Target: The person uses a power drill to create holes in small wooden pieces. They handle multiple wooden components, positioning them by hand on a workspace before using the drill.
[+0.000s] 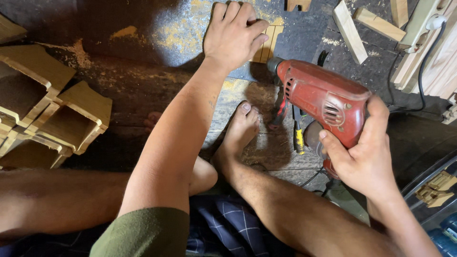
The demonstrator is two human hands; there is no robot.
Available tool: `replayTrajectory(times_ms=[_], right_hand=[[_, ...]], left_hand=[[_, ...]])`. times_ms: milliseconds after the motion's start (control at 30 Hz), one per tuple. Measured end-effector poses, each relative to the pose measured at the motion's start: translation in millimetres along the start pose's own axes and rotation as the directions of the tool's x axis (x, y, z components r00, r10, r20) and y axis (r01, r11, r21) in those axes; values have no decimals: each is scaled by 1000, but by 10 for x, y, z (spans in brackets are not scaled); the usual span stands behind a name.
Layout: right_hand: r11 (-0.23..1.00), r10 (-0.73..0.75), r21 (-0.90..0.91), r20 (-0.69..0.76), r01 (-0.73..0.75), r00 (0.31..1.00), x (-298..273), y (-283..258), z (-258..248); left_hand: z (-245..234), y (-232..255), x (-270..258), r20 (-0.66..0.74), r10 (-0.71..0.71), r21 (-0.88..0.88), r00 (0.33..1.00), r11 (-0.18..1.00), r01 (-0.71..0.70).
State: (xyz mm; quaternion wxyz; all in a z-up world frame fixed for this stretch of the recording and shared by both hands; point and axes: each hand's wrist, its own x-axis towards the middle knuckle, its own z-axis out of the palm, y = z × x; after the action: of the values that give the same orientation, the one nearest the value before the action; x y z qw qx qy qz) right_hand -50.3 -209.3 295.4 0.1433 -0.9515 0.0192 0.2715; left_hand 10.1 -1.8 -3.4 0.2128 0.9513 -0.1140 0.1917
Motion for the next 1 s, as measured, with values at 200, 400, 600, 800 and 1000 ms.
replayTrajectory(times_ms=[200,400,600,800,1000], right_hand=[[997,-73,-4,-12,73,997,48,56,25],[979,-103,171,-28,106,994,-32,-38,-31],[920,-54,386,-51,70,997,-153,74,26],[902,-89,420,-42,98,995,-151,-66,120],[922,-139,359,-43,146,989,-107,-106,160]], left_hand=[[-23,0,19,-29,11,7,1000,1000,-11],[-29,5,11,-82,9,-17,997,1000,-10],[-322,-153,-29,184,20,-266,983,963,30],[-336,-346,-265,44,215,-170,976,964,-205],[-251,-404,-303,90,242,-153,966,962,-227]])
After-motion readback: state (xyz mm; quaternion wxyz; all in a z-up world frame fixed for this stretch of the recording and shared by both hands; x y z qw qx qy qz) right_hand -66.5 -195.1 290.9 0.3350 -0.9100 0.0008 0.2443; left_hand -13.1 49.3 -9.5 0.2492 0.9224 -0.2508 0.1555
